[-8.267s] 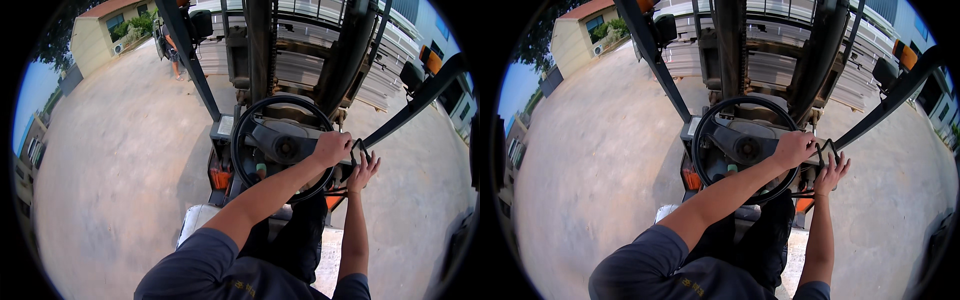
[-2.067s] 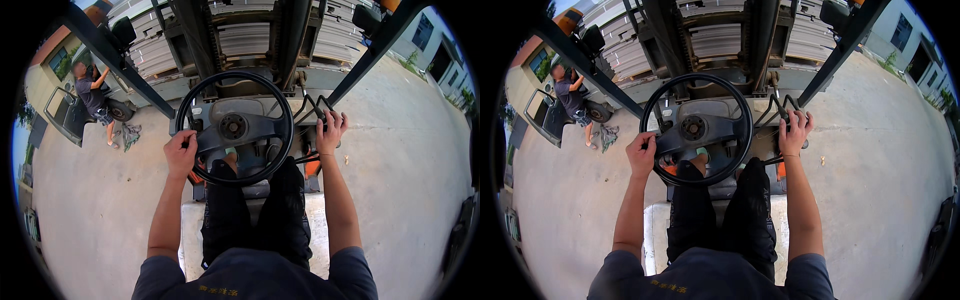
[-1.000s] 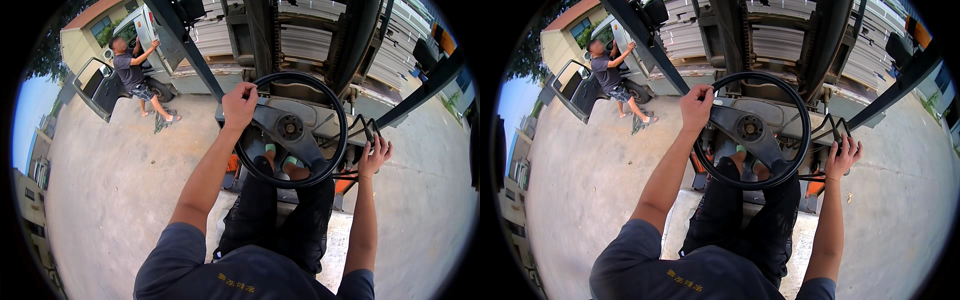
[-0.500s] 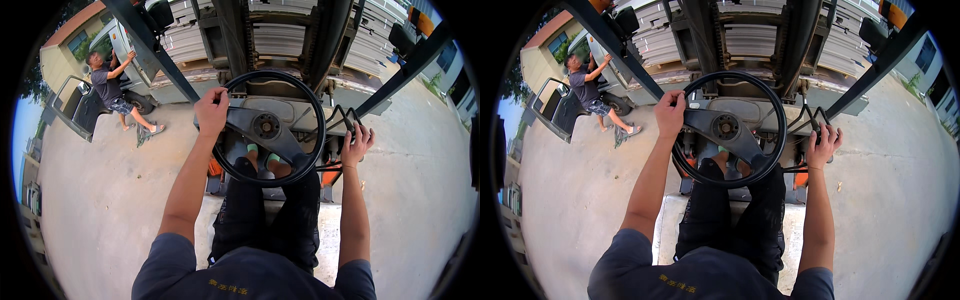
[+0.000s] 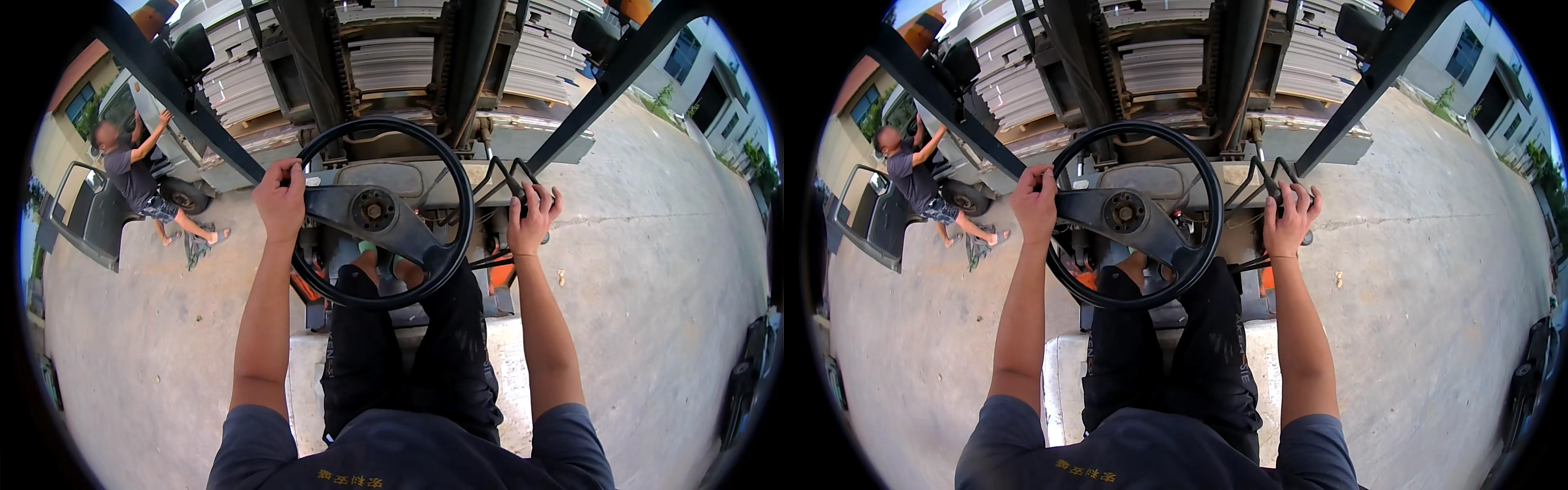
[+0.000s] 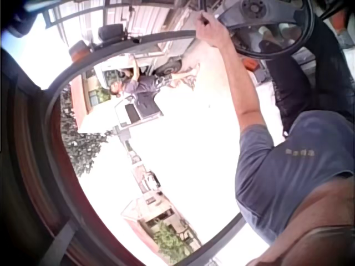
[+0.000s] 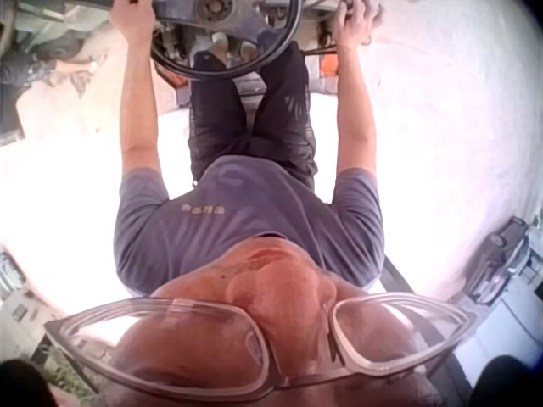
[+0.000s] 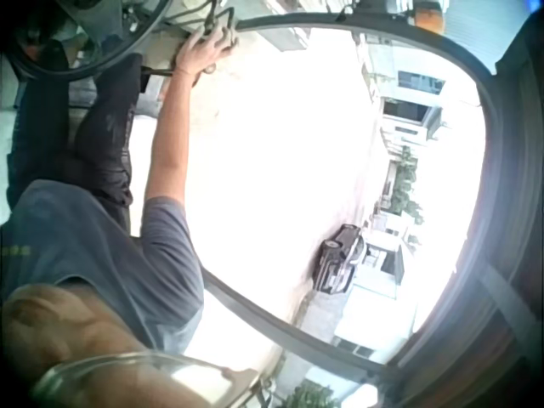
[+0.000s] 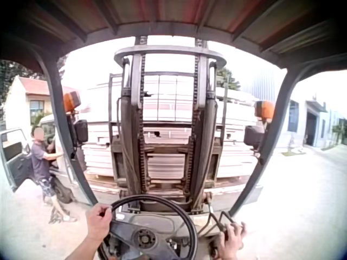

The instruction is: The person operates a forklift by using the steering wheel and control levers to navigate through an outdoor industrial yard, past a truck and pallets, and into a workshop building.

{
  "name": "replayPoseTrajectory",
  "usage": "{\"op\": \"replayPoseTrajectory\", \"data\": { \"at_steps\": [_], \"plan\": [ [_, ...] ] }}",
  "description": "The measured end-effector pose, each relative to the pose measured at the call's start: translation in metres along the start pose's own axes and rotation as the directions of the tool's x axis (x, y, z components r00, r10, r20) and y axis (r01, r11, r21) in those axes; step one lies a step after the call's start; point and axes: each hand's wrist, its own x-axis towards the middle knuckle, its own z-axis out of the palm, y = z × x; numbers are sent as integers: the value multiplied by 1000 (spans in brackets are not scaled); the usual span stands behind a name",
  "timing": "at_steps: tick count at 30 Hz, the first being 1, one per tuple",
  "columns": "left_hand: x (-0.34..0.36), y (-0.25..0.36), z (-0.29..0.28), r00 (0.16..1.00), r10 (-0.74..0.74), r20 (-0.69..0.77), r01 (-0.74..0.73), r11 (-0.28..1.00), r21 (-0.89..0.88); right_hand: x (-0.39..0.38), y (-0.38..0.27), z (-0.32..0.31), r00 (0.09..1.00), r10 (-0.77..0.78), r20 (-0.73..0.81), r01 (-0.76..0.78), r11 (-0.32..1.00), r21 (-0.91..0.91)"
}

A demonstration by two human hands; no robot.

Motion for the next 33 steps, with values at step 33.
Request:
{"op": "replayPoseTrajectory", "data": {
  "at_steps": [33],
  "plan": [
    [-3,24,-88,999,-31,-27,32,999,38,-12,-76,-28,998,-61,21,62,996,-70]
  ]
}}
